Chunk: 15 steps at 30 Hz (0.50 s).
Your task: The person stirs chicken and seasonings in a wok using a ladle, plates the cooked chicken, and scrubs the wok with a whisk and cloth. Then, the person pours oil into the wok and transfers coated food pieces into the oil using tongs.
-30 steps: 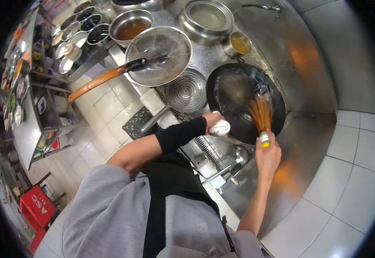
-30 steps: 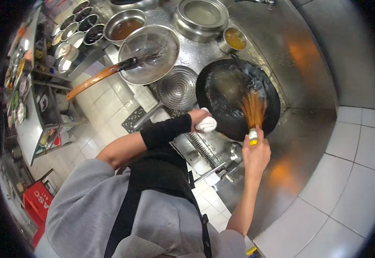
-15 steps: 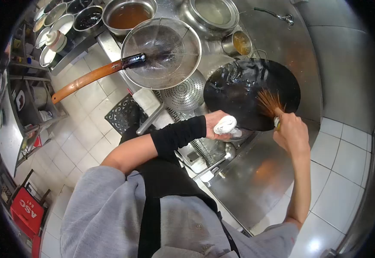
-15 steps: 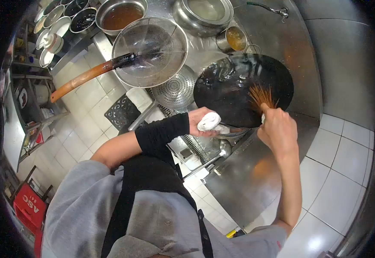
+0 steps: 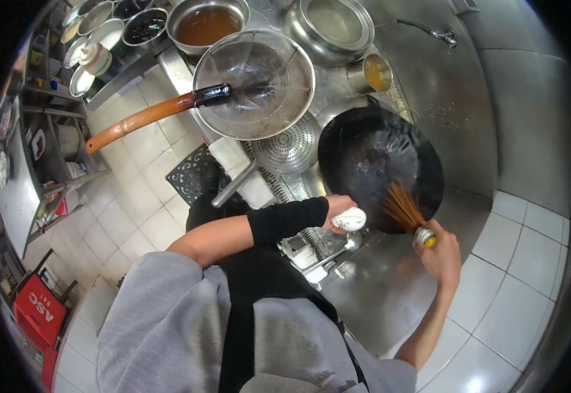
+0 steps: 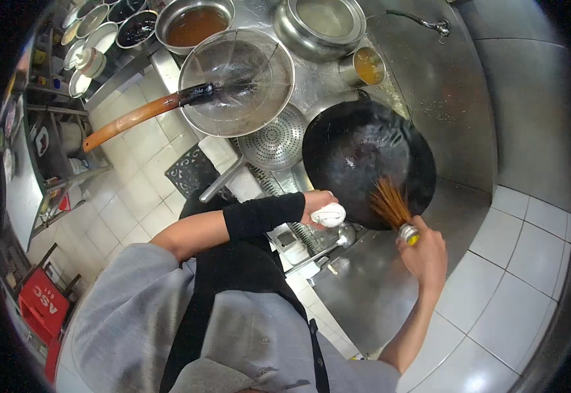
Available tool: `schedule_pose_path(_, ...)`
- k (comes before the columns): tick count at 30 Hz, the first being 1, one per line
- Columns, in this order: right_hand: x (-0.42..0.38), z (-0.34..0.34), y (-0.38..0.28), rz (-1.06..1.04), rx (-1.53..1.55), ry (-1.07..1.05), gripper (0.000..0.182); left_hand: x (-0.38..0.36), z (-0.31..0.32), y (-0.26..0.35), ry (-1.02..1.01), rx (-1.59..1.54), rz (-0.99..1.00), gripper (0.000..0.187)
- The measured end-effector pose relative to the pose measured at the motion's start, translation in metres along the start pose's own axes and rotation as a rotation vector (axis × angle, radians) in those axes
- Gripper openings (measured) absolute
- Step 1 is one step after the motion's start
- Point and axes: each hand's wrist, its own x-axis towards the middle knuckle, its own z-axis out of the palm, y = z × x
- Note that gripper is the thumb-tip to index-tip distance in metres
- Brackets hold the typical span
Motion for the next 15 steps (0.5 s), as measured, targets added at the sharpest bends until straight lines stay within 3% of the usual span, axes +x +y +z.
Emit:
schedule_pose_path(3, -0.007, 0.065, 0.039, 0.272, 0.785, 0.001, 0.044, 0.007, 0.003, -0.009, 0.420, 0.206, 0.074, 0.021)
schedule_pose_path(6, -0.005, 0.170, 0.032, 0.193, 1.215, 0.397, 0.044, 0.020, -0.007, -0.024, 0.850, 0.465, 0.115, 0.033)
schedule_pose_path(7, -0.007, 0.171, 0.009, 0.369, 1.351, 0.309, 0.039, 0.038, -0.024, -0.033, 0.947, 0.674, 0.208, 0.036)
schedule_pose_path(8, 0.000, 0.185, 0.003, 0.348, 1.446, 0.210, 0.039, 0.056, -0.041, -0.042, 1.070, 0.888, 0.284, 0.038)
schedule_pose_path(9, 0.008, 0.205, 0.000, 0.329, 1.537, 0.110, 0.038, 0.056, -0.037, -0.035, 1.082, 0.756, 0.216, 0.043)
schedule_pose_path(11, 0.045, 0.254, 0.024, 0.254, 1.604, -0.148, 0.033, 0.086, -0.072, -0.042, 1.047, 0.922, 0.262, 0.039)
schedule_pose_path(12, 0.077, 0.312, 0.055, 0.196, 1.765, 0.000, 0.028, 0.090, -0.083, -0.042, 0.961, 1.000, 0.276, 0.039)
schedule_pose_path(13, 0.112, 0.357, 0.099, -0.045, 1.484, 0.248, 0.027, 0.089, -0.087, -0.036, 0.856, 1.389, 0.308, 0.036)
schedule_pose_path(14, 0.109, 0.322, 0.105, 0.183, 0.975, 0.420, 0.032, 0.090, -0.089, -0.032, 0.704, 1.762, 0.328, 0.035)
schedule_pose_path(15, 0.115, 0.302, 0.078, 0.563, 0.586, 0.645, 0.034, 0.079, -0.064, -0.024, 0.664, 1.050, 0.139, 0.038)
